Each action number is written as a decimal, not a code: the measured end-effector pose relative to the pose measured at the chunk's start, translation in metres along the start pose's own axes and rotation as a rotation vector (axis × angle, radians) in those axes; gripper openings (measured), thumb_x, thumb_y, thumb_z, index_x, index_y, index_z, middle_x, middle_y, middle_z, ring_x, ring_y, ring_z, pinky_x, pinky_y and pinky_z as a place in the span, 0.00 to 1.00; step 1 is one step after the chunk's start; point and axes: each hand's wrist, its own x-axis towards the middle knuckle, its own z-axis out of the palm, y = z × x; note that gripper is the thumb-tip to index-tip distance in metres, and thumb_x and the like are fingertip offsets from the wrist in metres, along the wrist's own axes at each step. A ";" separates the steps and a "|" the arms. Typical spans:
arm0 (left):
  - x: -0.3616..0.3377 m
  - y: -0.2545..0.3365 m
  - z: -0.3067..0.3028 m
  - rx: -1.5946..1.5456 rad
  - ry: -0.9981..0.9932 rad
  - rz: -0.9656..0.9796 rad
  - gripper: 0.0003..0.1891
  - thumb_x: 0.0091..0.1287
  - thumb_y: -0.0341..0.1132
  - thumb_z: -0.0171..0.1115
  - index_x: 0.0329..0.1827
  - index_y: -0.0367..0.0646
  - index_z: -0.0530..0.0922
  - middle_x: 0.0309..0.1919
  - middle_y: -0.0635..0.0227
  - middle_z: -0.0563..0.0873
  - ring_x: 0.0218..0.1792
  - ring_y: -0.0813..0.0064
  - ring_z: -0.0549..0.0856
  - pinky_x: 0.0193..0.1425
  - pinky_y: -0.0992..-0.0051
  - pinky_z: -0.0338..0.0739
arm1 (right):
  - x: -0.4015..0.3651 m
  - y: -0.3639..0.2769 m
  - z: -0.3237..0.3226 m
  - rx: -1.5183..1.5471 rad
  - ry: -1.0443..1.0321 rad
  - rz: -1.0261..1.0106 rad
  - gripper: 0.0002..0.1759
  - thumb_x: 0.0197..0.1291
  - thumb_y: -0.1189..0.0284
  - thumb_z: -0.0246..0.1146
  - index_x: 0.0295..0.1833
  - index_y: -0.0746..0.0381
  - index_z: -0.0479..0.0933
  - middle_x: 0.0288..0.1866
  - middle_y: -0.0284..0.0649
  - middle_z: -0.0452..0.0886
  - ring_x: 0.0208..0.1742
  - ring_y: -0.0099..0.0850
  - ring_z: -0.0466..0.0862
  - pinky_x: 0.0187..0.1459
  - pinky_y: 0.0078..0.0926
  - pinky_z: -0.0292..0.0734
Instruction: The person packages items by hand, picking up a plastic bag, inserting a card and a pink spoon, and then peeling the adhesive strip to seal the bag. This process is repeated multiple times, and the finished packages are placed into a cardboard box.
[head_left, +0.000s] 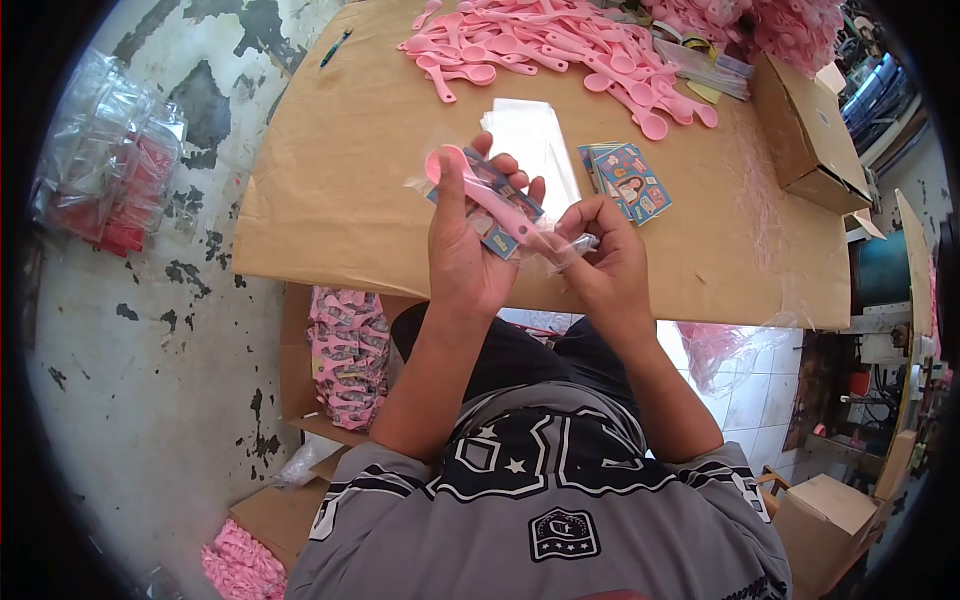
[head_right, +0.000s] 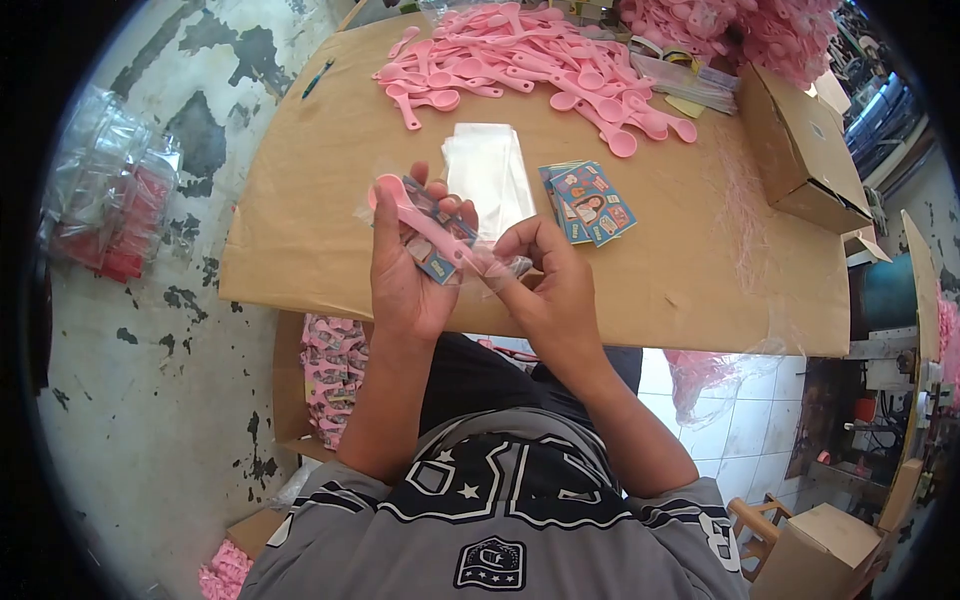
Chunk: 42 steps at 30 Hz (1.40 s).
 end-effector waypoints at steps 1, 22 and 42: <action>-0.001 -0.002 0.000 -0.001 -0.023 -0.024 0.27 0.83 0.52 0.59 0.71 0.40 0.72 0.47 0.65 0.84 0.48 0.73 0.87 0.68 0.63 0.83 | 0.001 0.006 0.000 -0.051 0.043 -0.067 0.16 0.66 0.74 0.76 0.49 0.65 0.75 0.39 0.34 0.83 0.38 0.19 0.82 0.39 0.17 0.78; -0.001 0.019 0.000 0.153 -0.131 -0.380 0.32 0.86 0.49 0.51 0.83 0.35 0.62 0.76 0.48 0.75 0.73 0.62 0.79 0.77 0.60 0.75 | 0.024 -0.045 -0.023 -0.516 -0.196 -0.769 0.19 0.56 0.72 0.74 0.56 0.56 0.90 0.69 0.49 0.84 0.70 0.47 0.80 0.74 0.47 0.70; -0.026 0.008 0.023 1.009 -0.252 -0.122 0.31 0.78 0.29 0.64 0.84 0.47 0.68 0.45 0.66 0.92 0.35 0.90 0.85 0.27 0.86 0.81 | 0.021 -0.036 -0.041 -0.830 0.302 -0.845 0.19 0.58 0.76 0.75 0.57 0.59 0.85 0.58 0.41 0.82 0.51 0.38 0.80 0.51 0.36 0.78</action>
